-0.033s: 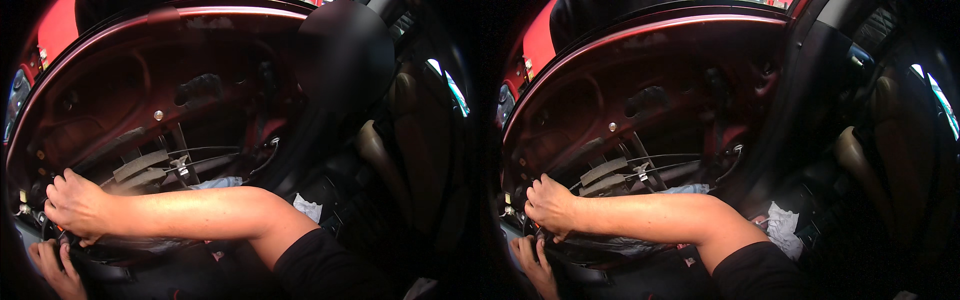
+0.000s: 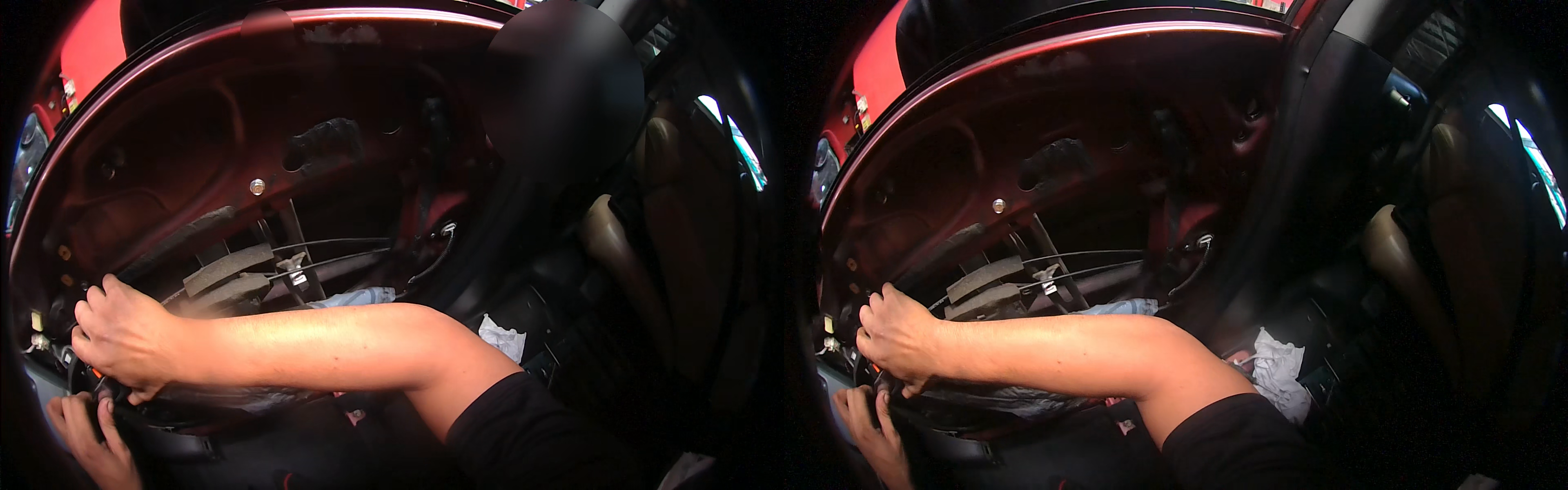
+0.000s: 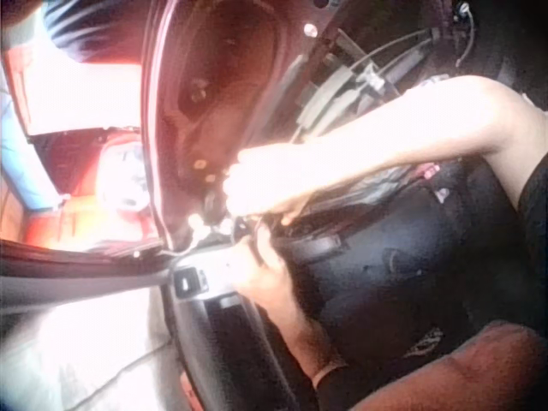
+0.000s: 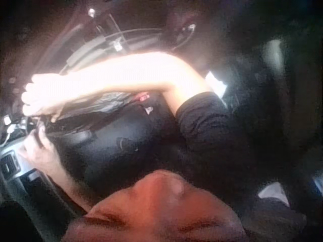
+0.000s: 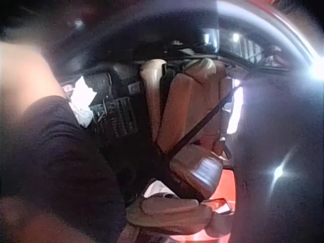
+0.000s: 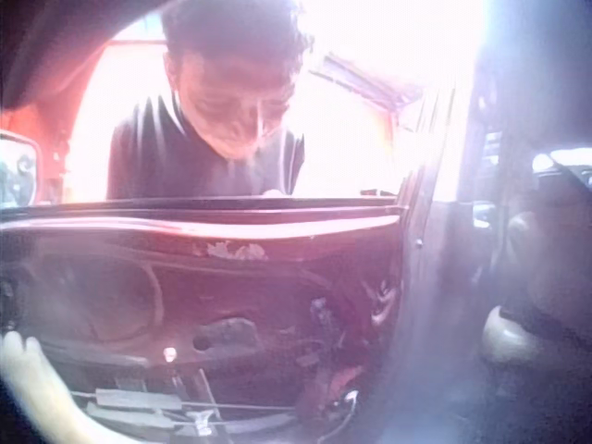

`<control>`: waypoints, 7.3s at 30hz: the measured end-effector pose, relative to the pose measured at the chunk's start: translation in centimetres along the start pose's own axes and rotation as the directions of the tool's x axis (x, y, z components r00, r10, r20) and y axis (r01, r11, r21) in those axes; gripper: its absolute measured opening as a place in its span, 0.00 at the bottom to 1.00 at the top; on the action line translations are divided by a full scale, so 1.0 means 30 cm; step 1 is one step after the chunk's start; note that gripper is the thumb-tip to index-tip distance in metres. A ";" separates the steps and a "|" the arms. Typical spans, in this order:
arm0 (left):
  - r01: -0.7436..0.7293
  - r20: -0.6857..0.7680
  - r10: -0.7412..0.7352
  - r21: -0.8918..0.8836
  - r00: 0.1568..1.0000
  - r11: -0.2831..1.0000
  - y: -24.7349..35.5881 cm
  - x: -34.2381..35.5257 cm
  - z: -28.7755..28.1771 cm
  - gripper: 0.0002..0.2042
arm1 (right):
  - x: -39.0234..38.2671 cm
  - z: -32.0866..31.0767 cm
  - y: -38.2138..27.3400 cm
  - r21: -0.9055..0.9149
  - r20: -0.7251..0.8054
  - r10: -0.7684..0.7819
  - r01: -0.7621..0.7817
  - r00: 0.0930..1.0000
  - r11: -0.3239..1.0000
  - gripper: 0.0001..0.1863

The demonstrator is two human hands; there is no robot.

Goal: The person installs a black plastic interior trim piece into the open trunk of a red car. They use a screwdriver to secure the part, then adjust and align it by hand.

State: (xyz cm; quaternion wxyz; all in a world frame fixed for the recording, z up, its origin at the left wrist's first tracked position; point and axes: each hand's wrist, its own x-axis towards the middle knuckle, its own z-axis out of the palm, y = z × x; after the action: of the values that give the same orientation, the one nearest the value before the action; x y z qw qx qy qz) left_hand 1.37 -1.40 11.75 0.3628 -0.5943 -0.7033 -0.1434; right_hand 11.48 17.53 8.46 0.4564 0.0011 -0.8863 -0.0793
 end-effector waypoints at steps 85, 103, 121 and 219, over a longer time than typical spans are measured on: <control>0.188 -0.033 -0.186 0.252 0.982 0.949 0.087 0.016 0.102 0.16 | 0.035 0.066 0.071 0.015 -0.074 -0.070 0.071 0.995 0.997 0.11; 0.137 -0.024 -0.136 0.044 0.990 0.990 -0.011 -0.117 0.169 0.24 | 0.019 -0.015 0.043 0.010 0.146 -0.048 0.047 0.988 0.999 0.35; 0.023 -0.043 -0.025 -0.031 0.999 0.999 -0.051 -0.199 0.190 0.30 | 0.001 -0.003 -0.012 -0.055 0.153 0.049 -0.041 0.987 0.998 0.38; -0.259 -0.327 0.288 0.129 0.900 0.957 0.018 0.021 -0.010 0.15 | 0.038 -0.138 -0.038 -0.123 -0.199 -0.005 -0.020 0.980 0.992 0.21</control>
State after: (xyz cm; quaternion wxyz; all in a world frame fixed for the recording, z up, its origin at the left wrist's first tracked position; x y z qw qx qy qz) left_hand 1.95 -1.00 12.25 0.5202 -0.6376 -0.5444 -0.1630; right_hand 14.07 15.73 11.59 0.5421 -0.0227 -0.8296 -0.1320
